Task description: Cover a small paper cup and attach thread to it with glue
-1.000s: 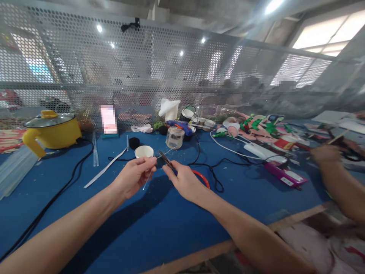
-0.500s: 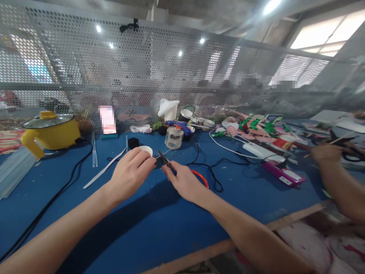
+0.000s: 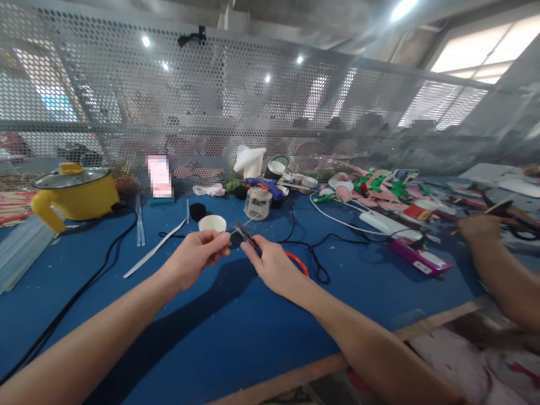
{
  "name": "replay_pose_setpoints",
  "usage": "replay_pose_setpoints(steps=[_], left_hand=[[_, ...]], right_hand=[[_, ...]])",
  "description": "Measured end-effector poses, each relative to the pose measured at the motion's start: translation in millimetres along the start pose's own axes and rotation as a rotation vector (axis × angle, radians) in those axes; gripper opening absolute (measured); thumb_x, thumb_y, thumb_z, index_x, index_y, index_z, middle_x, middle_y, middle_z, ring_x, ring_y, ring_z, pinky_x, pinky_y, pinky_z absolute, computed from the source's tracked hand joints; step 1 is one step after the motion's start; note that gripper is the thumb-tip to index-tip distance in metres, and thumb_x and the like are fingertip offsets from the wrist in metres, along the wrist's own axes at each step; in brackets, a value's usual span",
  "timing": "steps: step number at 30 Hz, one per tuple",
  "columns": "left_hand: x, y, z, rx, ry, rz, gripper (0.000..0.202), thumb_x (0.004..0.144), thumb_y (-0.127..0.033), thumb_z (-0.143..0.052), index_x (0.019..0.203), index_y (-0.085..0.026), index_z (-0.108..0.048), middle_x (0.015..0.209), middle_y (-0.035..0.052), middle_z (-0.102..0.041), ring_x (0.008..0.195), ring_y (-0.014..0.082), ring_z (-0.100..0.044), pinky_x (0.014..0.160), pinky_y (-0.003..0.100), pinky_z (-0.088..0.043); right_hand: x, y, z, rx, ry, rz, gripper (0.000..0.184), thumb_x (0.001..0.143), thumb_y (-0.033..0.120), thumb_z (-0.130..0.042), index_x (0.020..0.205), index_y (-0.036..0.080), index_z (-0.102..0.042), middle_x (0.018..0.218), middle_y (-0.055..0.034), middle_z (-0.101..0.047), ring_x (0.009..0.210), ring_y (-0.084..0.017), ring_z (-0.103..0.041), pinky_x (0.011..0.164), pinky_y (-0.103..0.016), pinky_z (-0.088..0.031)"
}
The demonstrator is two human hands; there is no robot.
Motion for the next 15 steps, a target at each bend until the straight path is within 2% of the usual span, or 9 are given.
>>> replay_pose_setpoints(steps=[2,4,6,7,9,12,14,15], left_hand=[[-7,-24,3.8,0.467,-0.010,-0.146,0.036,0.078,-0.040,-0.043,0.056,-0.015,-0.058,0.053,0.0016,-0.055,0.047,0.0101,-0.045,0.047,0.022,-0.033],[-19,-56,8.0,0.901,-0.142,-0.387,0.033,0.079,-0.032,-0.043,0.055,-0.015,-0.057,0.053,0.0027,-0.055,0.051,0.0135,-0.049,0.051,0.025,-0.035],[-35,-81,-3.7,1.150,-0.209,-0.702,0.023,0.079,-0.025,-0.045,0.064,-0.015,-0.060,0.065,0.0051,-0.059,0.062,0.0164,-0.052,0.057,0.026,-0.039],[-42,-87,-11.3,1.229,-0.225,-0.846,0.019,0.079,-0.022,-0.045,0.070,-0.015,-0.060,0.071,0.0065,-0.061,0.067,0.0173,-0.053,0.060,0.027,-0.040],[-52,-87,-23.9,1.322,-0.231,-1.063,0.016,0.079,-0.018,-0.045,0.075,-0.014,-0.060,0.077,0.0084,-0.061,0.070,0.0175,-0.051,0.062,0.029,-0.042],[-55,-78,-31.7,1.301,-0.216,-1.231,0.014,0.079,-0.019,-0.048,0.072,-0.014,-0.059,0.068,0.0064,-0.061,0.064,0.0156,-0.050,0.061,0.028,-0.043],[-53,-76,-27.5,1.168,-0.220,-1.222,0.014,0.077,-0.019,-0.051,0.068,-0.015,-0.059,0.064,0.0046,-0.060,0.062,0.0143,-0.050,0.062,0.028,-0.043],[-49,-76,-20.7,1.055,-0.235,-1.155,0.013,0.076,-0.019,-0.052,0.067,-0.015,-0.060,0.063,0.0041,-0.060,0.061,0.0137,-0.050,0.061,0.027,-0.043]], right_hand=[[2,-5,4,-0.031,-0.023,-0.031,0.028,0.084,0.036,-0.037,0.079,0.015,-0.054,0.065,-0.0060,-0.059,0.060,-0.017,-0.054,0.055,-0.026,-0.036],[4,-8,7,-0.049,-0.031,-0.057,0.029,0.084,0.037,-0.037,0.079,0.014,-0.054,0.064,-0.0061,-0.058,0.060,-0.017,-0.055,0.055,-0.026,-0.036],[4,-9,6,-0.044,-0.014,-0.067,0.029,0.084,0.037,-0.037,0.079,0.014,-0.054,0.062,-0.0056,-0.058,0.059,-0.017,-0.054,0.055,-0.026,-0.036],[3,-7,4,-0.035,0.002,-0.063,0.029,0.084,0.037,-0.036,0.078,0.014,-0.054,0.061,-0.0050,-0.057,0.057,-0.016,-0.054,0.054,-0.025,-0.036],[1,-2,0,-0.014,0.035,-0.041,0.029,0.084,0.036,-0.035,0.078,0.015,-0.053,0.059,-0.0036,-0.057,0.054,-0.015,-0.052,0.053,-0.025,-0.035],[-2,4,-4,-0.004,0.065,-0.004,0.028,0.085,0.036,-0.035,0.078,0.015,-0.053,0.061,-0.0032,-0.057,0.052,-0.014,-0.050,0.052,-0.025,-0.034],[-3,5,-6,-0.006,0.066,0.002,0.028,0.085,0.037,-0.035,0.078,0.015,-0.052,0.063,-0.0039,-0.058,0.053,-0.014,-0.051,0.051,-0.025,-0.034],[-3,4,-6,-0.004,0.065,0.002,0.028,0.084,0.037,-0.035,0.078,0.015,-0.052,0.064,-0.0043,-0.058,0.054,-0.014,-0.051,0.051,-0.025,-0.034]])
Point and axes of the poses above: each hand's wrist, its own x-axis towards the middle knuckle, its own z-axis out of the back of the hand, y = z × x, the point moved 10 cm from there along x, towards the middle knuckle
